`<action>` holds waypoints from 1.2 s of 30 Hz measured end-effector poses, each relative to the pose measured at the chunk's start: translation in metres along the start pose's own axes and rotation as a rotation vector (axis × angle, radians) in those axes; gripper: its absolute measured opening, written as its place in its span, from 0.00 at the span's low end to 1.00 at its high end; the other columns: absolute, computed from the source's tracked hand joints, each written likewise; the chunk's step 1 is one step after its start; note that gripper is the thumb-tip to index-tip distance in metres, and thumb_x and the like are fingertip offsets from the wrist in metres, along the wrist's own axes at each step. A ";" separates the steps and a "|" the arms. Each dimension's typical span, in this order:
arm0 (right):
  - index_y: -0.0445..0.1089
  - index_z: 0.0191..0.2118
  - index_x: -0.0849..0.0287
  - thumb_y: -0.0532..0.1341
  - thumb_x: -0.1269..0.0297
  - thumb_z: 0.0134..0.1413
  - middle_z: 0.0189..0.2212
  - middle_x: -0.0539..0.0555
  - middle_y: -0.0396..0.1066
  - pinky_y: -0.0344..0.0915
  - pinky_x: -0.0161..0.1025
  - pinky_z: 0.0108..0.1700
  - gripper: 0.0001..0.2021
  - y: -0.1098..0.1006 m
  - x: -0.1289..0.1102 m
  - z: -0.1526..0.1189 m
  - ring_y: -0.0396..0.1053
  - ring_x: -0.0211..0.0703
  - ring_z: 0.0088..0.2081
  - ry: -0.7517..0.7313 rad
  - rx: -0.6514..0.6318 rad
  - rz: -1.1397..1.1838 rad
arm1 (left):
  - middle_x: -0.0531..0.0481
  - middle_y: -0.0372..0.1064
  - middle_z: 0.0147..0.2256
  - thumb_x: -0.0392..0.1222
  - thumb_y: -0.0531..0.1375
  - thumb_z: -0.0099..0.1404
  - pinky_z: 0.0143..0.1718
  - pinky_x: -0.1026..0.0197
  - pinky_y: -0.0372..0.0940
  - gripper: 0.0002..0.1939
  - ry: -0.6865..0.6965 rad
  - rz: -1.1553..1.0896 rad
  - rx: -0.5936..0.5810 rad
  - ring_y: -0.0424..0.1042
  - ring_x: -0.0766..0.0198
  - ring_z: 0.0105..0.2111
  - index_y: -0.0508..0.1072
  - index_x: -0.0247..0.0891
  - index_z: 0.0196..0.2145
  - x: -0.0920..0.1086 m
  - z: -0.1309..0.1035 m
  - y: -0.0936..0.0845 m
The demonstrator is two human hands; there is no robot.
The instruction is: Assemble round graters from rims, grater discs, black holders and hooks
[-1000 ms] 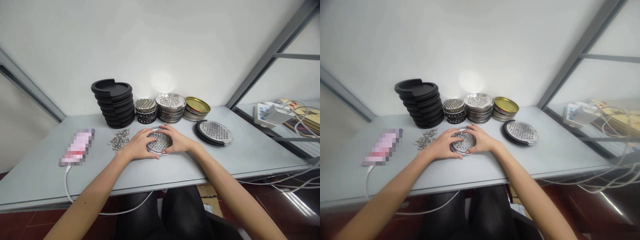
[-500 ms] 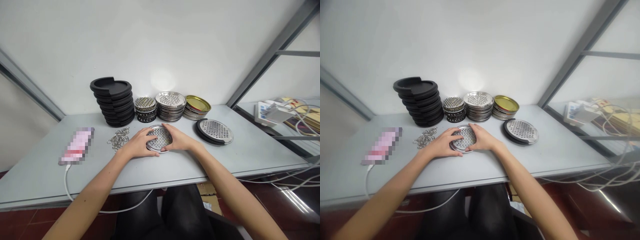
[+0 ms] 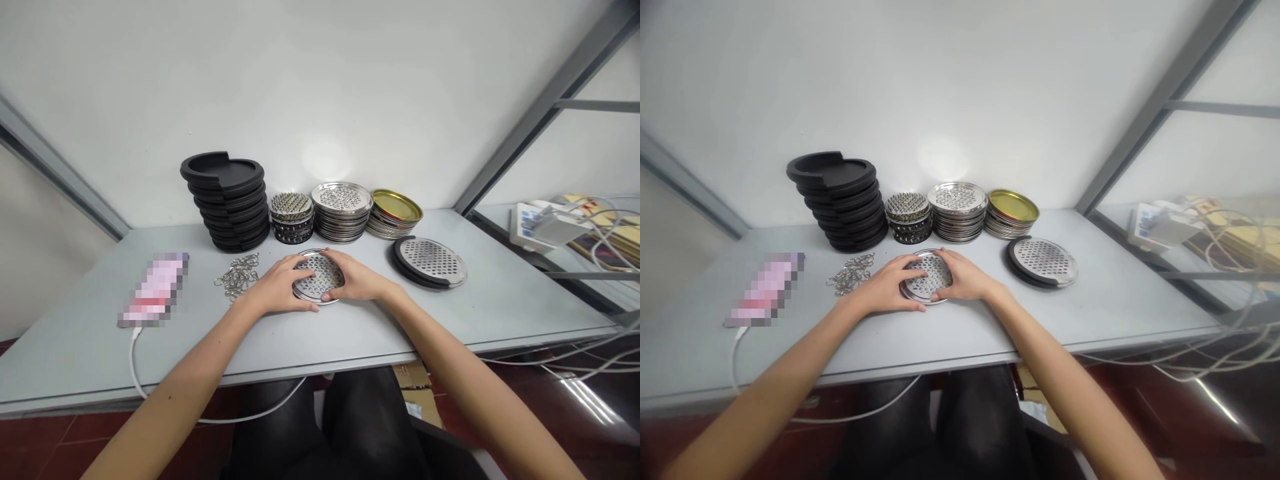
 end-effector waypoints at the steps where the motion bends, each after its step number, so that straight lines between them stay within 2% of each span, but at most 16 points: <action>1: 0.53 0.64 0.67 0.72 0.50 0.36 0.62 0.71 0.55 0.52 0.57 0.63 0.50 0.000 0.000 0.000 0.51 0.62 0.64 -0.003 -0.004 0.000 | 0.39 0.55 0.62 0.65 0.68 0.47 0.61 0.42 0.53 0.39 0.001 -0.005 0.001 0.53 0.42 0.62 0.73 0.41 0.53 0.000 0.000 0.000; 9: 0.51 0.65 0.66 0.72 0.52 0.38 0.64 0.72 0.50 0.48 0.59 0.65 0.51 0.003 0.002 0.000 0.45 0.63 0.67 0.030 -0.049 0.020 | 0.39 0.55 0.62 0.63 0.68 0.46 0.61 0.40 0.53 0.39 0.004 -0.035 0.010 0.53 0.41 0.62 0.72 0.41 0.53 -0.001 0.000 0.000; 16: 0.50 0.67 0.60 0.71 0.51 0.39 0.67 0.69 0.40 0.45 0.61 0.65 0.50 0.007 0.007 0.002 0.38 0.65 0.68 0.068 -0.103 0.026 | 0.40 0.55 0.62 0.63 0.69 0.46 0.61 0.39 0.53 0.39 0.005 -0.042 0.013 0.52 0.40 0.62 0.72 0.42 0.53 -0.002 0.000 0.002; 25: 0.50 0.66 0.61 0.71 0.48 0.39 0.67 0.69 0.42 0.44 0.60 0.66 0.51 0.005 0.007 0.001 0.39 0.64 0.68 0.057 -0.078 0.036 | 0.40 0.56 0.61 0.63 0.69 0.46 0.61 0.40 0.53 0.38 0.009 -0.039 0.014 0.53 0.41 0.62 0.73 0.42 0.52 -0.002 0.000 0.000; 31: 0.49 0.66 0.61 0.65 0.51 0.49 0.64 0.66 0.53 0.51 0.58 0.64 0.43 -0.004 0.008 0.000 0.52 0.59 0.64 -0.001 -0.061 0.115 | 0.39 0.56 0.61 0.63 0.69 0.46 0.61 0.40 0.53 0.39 0.010 -0.041 0.021 0.54 0.41 0.61 0.73 0.42 0.52 -0.002 0.000 0.000; 36: 0.49 0.66 0.66 0.70 0.50 0.40 0.66 0.70 0.45 0.45 0.58 0.66 0.51 -0.002 0.004 0.000 0.42 0.63 0.67 0.019 -0.096 0.057 | 0.40 0.56 0.61 0.64 0.68 0.46 0.61 0.43 0.54 0.39 -0.001 -0.026 0.010 0.55 0.44 0.61 0.72 0.43 0.53 -0.001 0.000 -0.001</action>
Point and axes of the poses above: each hand's wrist, its own z-axis towards the middle knuckle, its own y-axis out of the palm, x = y × z, the point moved 4 cm from there along z, towards the middle knuckle
